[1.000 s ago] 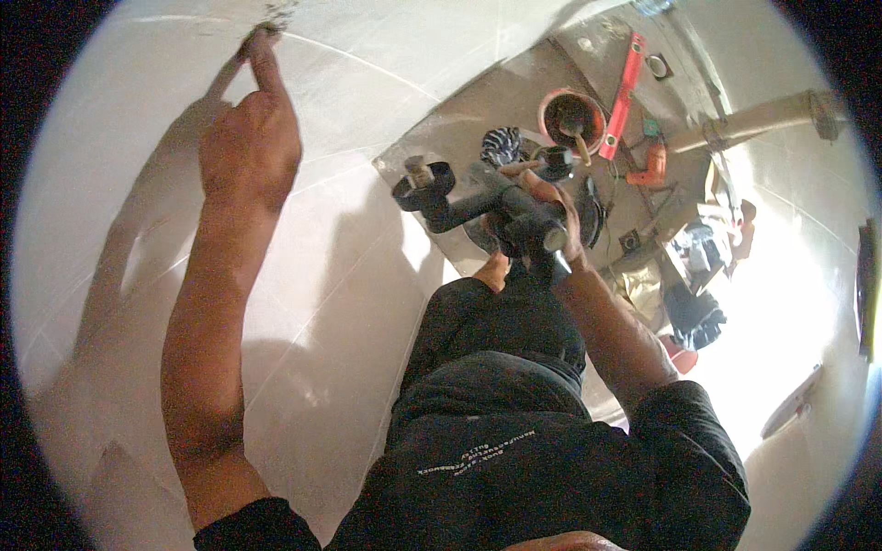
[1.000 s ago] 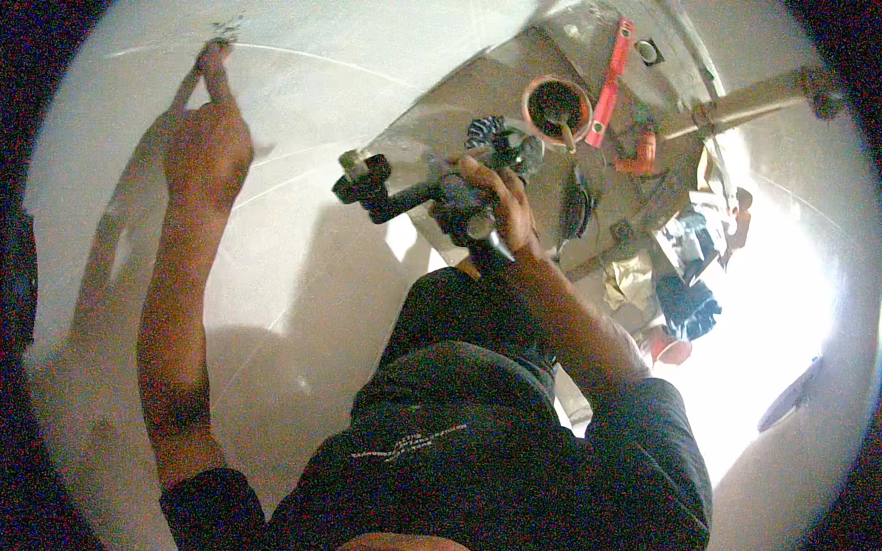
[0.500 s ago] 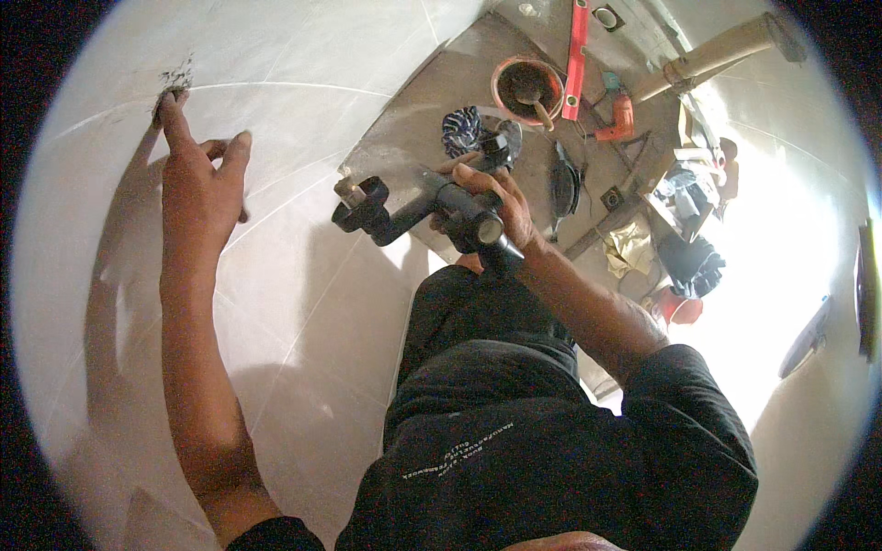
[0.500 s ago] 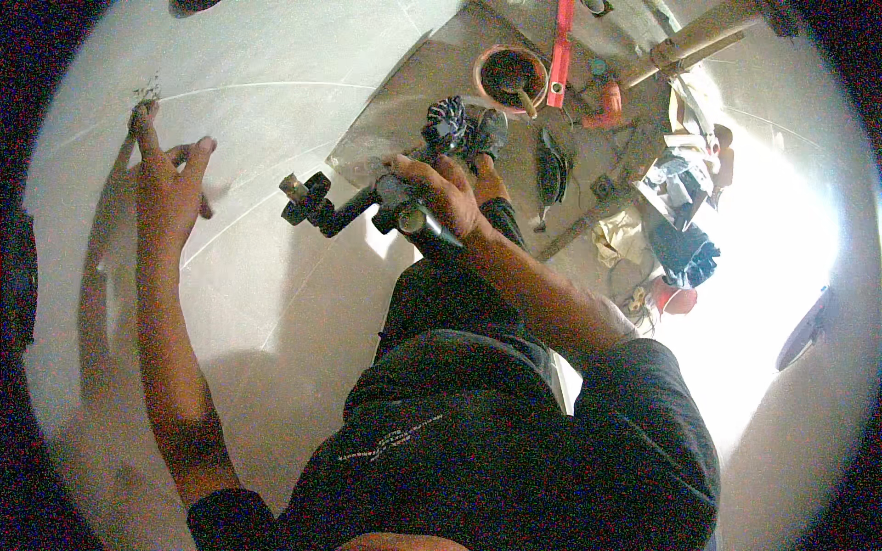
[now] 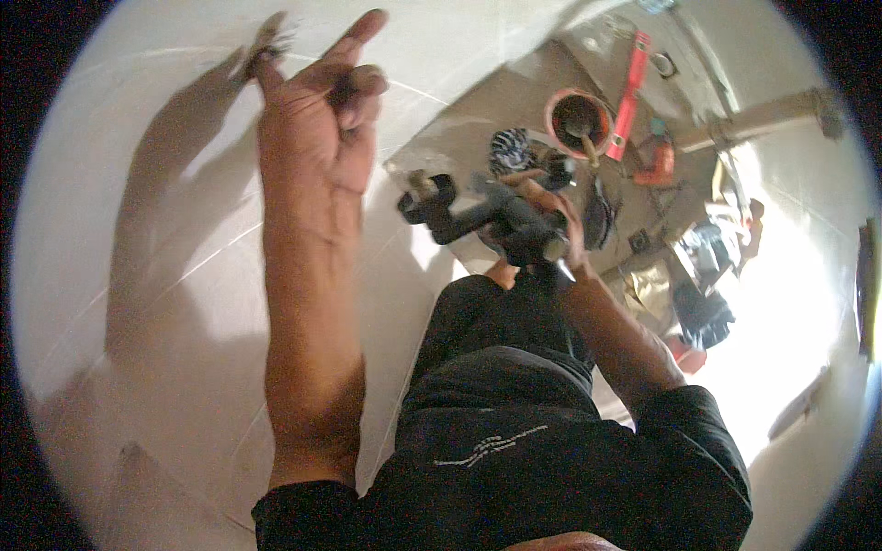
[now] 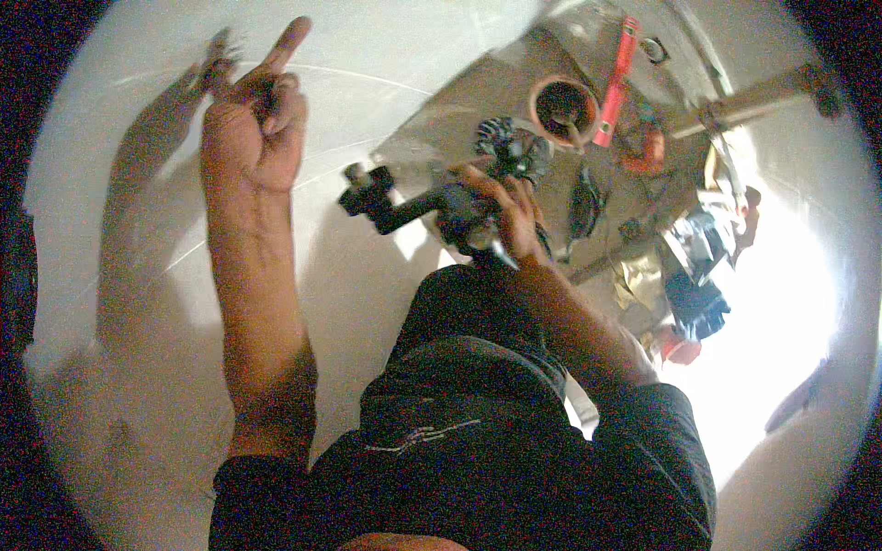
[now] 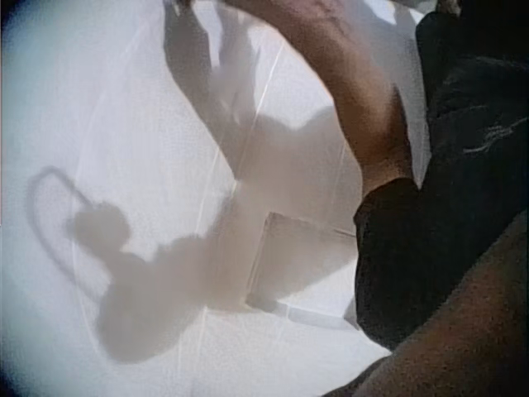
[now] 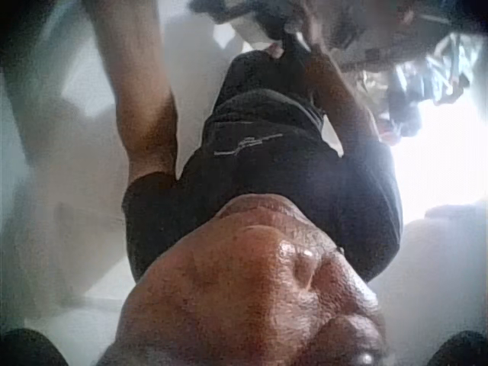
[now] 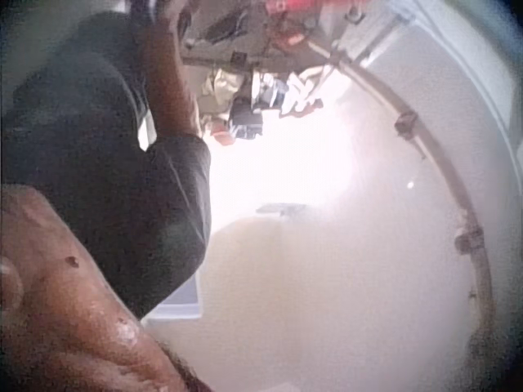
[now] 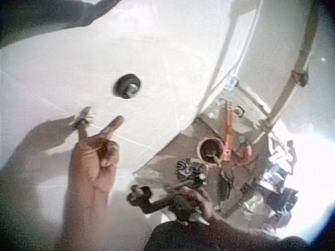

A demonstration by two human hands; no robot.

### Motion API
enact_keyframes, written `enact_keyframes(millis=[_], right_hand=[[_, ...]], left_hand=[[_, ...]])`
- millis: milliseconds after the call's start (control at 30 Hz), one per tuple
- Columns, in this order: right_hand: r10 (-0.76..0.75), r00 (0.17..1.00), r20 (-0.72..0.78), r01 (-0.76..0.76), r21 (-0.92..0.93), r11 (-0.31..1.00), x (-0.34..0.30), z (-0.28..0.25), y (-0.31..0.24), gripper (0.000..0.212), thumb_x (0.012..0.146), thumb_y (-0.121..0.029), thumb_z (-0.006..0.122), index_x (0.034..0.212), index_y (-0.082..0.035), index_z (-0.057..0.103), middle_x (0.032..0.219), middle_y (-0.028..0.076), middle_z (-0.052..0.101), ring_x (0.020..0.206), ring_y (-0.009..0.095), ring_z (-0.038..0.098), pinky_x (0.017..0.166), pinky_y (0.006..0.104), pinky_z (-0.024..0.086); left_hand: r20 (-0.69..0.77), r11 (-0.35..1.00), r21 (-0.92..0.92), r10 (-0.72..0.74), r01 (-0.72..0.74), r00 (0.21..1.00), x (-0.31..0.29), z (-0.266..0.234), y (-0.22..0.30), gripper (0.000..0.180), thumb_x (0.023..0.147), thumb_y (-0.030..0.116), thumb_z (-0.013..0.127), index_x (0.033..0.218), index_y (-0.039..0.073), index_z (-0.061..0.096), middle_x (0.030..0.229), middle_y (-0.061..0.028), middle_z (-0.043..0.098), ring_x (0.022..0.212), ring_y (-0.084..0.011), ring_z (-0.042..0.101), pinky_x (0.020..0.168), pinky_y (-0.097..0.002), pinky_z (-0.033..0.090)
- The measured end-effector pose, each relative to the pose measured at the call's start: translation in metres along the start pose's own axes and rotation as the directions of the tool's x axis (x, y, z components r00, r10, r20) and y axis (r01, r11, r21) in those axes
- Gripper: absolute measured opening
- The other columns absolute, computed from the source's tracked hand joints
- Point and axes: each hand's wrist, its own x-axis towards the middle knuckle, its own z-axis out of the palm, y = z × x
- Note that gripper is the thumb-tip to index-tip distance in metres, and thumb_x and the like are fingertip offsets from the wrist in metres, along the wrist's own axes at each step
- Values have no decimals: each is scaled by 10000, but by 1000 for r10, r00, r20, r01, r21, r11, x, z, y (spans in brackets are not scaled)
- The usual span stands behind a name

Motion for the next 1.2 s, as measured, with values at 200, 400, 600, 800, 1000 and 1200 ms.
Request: enact_keyframes(millis=[200,400,600,800,1000,1200], right_hand=[[232,950,208,-308,521,796,4,2,-12,425,1035,-342,495,1265,9,559,1055,130,683,773,184,698,699,295,602],[243,923,299,-379,596,708,7,4,-29,432,1041,-347,495,1262,18,556,1056,134,685,800,162,700,715,301,611],[307,898,315,-440,624,646,5,3,-32,440,1039,-373,496,1255,6,555,1069,132,685,820,201,702,721,334,622],[341,891,299,-451,670,590,8,5,-25,399,1044,-373,493,1227,-24,559,1050,138,687,800,224,700,720,358,626],[288,918,271,-393,716,578,8,2,-19,363,1050,-362,484,1225,-54,564,1051,135,685,834,233,704,734,365,624],[171,934,314,-310,472,825,-5,14,-20,376,1039,-369,507,1221,-47,572,1082,139,679,876,232,707,761,378,630]], left_hand=[[53,986,-95,140,-134,989,-8,-2,4,1060,868,-80,618,1543,124,-174,1095,-286,676,546,-146,610,407,-193,376],[-95,956,204,233,-210,968,-10,4,-1,943,875,-62,601,1548,76,-45,1010,-275,699,558,-208,642,426,-230,410],[199,-288,955,463,-66,864,-15,-43,3,812,873,108,642,1558,93,205,844,-191,722,622,-311,705,555,-435,560],[200,-884,464,171,61,965,-35,-33,51,703,919,118,550,1565,143,274,822,-207,726,727,-334,740,640,-475,595],[217,-996,-30,-86,-81,972,-8,-6,68,699,951,163,540,1568,97,218,777,-157,729,694,-317,726,633,-468,573],[78,-972,-195,-149,-132,986,-28,14,80,658,910,131,573,1516,32,337,782,-87,738,680,-244,719,588,-394,557]])
